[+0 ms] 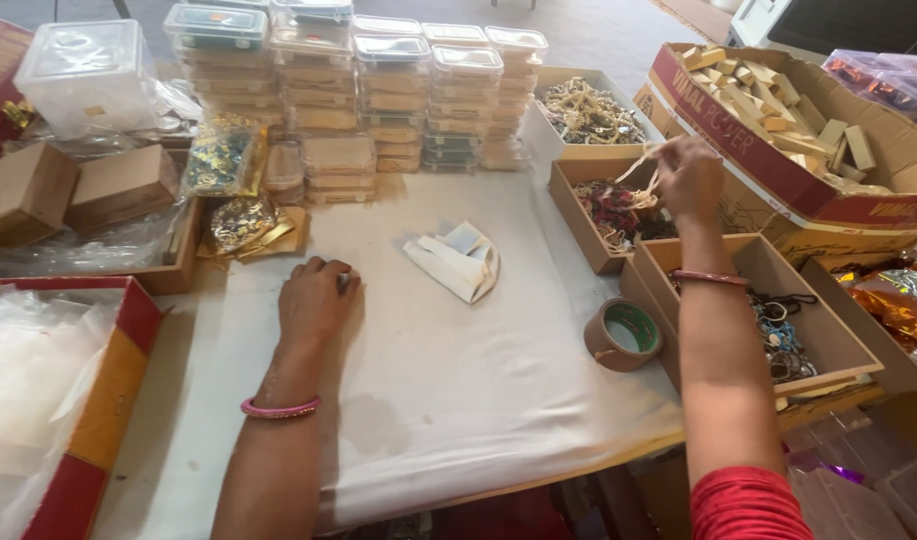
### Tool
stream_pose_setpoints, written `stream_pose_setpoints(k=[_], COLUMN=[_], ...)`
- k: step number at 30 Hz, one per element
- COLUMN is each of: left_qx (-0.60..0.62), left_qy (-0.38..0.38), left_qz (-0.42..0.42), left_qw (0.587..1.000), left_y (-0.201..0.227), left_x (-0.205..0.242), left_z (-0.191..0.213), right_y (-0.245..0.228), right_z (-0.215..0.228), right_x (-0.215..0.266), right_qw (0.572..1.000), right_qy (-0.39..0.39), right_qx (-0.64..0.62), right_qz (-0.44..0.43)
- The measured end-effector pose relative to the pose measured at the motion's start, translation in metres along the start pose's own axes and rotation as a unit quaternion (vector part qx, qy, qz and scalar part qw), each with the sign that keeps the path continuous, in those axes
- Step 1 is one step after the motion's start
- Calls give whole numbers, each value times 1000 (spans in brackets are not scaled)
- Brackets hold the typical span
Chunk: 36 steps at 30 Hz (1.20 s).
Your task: The person wipes a jewelry chain with a cloth, places it into a small plastic bag, and then puts the bag into a clear plastic container.
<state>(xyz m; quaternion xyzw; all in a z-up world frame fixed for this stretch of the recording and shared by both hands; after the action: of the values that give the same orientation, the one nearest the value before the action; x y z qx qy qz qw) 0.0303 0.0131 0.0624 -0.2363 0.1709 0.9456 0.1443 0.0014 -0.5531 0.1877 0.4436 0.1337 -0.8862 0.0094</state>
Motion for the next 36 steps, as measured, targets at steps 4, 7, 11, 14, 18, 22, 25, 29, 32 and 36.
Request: stream_pose_setpoints(k=[4,7,11,14,18,22,25,29,32,36], left_qx=[6,6,-3,49,182,226,240,130,88,93], left_qy=[12,3,3,-25,-38,-46,-118,-125,-31,-11], left_qz=[-8,-8,-28,-2,56,56,18,-68,-161,-266], left_qw=[1000,1000,1000,999,981,972,964,981,983,959], left_y=[6,8,10,9,6,6,17,39,54,73], left_x=[-3,-2,-1,-1,-2,-4,-3,2,4,12], left_z=[0,0,-2,-1,-1,-3,-8,-6,-14,-39], right_y=[-38,-85,-139,-204,-274,-265,-208,-121,-115,-217], right_z=[28,40,30,8,-24,-26,-19,-8,-34,-111], right_x=[-34,-52,-67,-56,-26,-29,-41,-46,-25,39], right_qw=[995,987,976,944,844,850,939,988,987,911], right_qy=[76,95,59,-93,-320,-302,-262,-132,-79,-405], right_qx=[-45,-66,-203,-316,-431,-432,-223,71,123,-18], right_qz=[36,107,61,24,-5,-12,-28,44,73,-74])
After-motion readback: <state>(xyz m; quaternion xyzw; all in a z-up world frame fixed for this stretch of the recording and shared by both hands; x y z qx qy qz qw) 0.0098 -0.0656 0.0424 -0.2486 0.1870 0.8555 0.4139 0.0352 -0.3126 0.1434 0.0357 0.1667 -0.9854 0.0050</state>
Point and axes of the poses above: each hand's wrist, its own x-axis away from the middle knuckle, its own z-axis out of the back of the hand, y = z × x, the point moved 7 cm from there along -x, towards the middle knuckle, and after that the axes turned 10 degrees about -x, right-handed, at the moved point
